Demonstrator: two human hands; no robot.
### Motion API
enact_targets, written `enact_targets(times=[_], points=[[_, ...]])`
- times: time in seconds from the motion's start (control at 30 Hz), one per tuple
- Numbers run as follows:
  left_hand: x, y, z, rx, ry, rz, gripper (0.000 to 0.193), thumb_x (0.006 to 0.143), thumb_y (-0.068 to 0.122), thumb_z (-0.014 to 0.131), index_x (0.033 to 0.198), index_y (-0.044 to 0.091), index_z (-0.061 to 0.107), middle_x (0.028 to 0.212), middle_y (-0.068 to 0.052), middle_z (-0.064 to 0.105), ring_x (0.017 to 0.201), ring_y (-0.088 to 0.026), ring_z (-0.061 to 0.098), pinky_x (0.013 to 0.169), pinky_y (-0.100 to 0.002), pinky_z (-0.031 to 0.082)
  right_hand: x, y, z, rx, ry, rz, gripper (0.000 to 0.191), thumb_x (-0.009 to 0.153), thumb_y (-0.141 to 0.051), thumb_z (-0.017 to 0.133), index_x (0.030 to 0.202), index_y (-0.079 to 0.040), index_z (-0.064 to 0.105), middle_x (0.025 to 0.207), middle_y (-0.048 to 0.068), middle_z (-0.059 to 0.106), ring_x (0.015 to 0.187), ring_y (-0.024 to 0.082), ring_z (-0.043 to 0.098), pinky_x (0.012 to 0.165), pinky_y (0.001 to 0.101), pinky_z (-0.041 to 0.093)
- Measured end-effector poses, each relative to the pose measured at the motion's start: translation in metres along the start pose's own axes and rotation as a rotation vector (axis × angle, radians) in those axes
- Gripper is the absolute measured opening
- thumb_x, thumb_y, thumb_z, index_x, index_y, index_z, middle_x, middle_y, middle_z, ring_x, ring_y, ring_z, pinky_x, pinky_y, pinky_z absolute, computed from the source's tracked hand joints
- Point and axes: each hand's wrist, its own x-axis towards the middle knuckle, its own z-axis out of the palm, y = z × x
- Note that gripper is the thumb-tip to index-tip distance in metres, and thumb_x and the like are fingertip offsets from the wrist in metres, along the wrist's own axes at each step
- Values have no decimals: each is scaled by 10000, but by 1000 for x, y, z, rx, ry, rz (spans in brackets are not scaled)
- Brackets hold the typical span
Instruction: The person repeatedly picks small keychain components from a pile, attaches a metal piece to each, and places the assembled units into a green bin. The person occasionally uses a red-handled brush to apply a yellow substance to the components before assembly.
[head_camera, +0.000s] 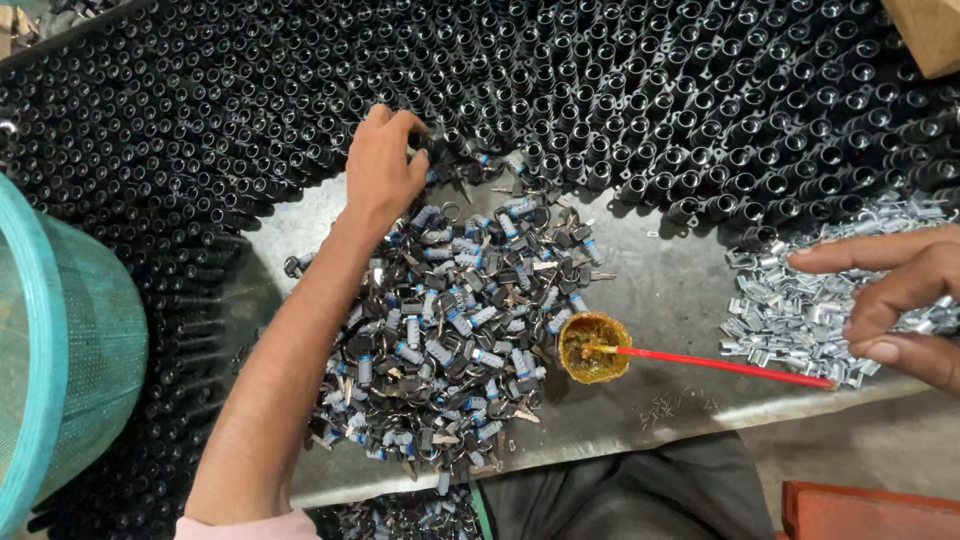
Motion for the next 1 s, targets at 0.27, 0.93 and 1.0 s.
enact_targets(times=[0.27, 0.93, 1.0], points=[[12, 14, -6, -114, -88, -116, 265, 786, 66, 783, 1031, 61, 682, 995, -152, 612, 863, -340, 642, 774, -453, 516, -6, -12, -3, -34, 73, -20, 159, 801, -204, 736, 925, -198, 636, 1251, 113, 739, 1176, 208, 704, 1028, 394, 560], [-11, -24, 0, 607, -281, 297, 80, 865, 99, 671, 942, 109, 686, 932, -92, 686, 794, -283, 722, 583, -433, 552, 153, -124, 29, -376, -348, 93, 203, 814, -348, 747, 931, -193, 687, 895, -5, 667, 906, 243, 645, 730, 419, 523], [-15, -30, 7, 645, -243, 345, 68, 860, 115, 673, 925, 126, 689, 945, -74, 691, 790, -257, 722, 576, -411, 548, 111, -141, 28, -305, -370, -39, 210, 837, -384, 721, 967, -223, 686, 884, -24, 646, 882, 218, 637, 666, 405, 513]])
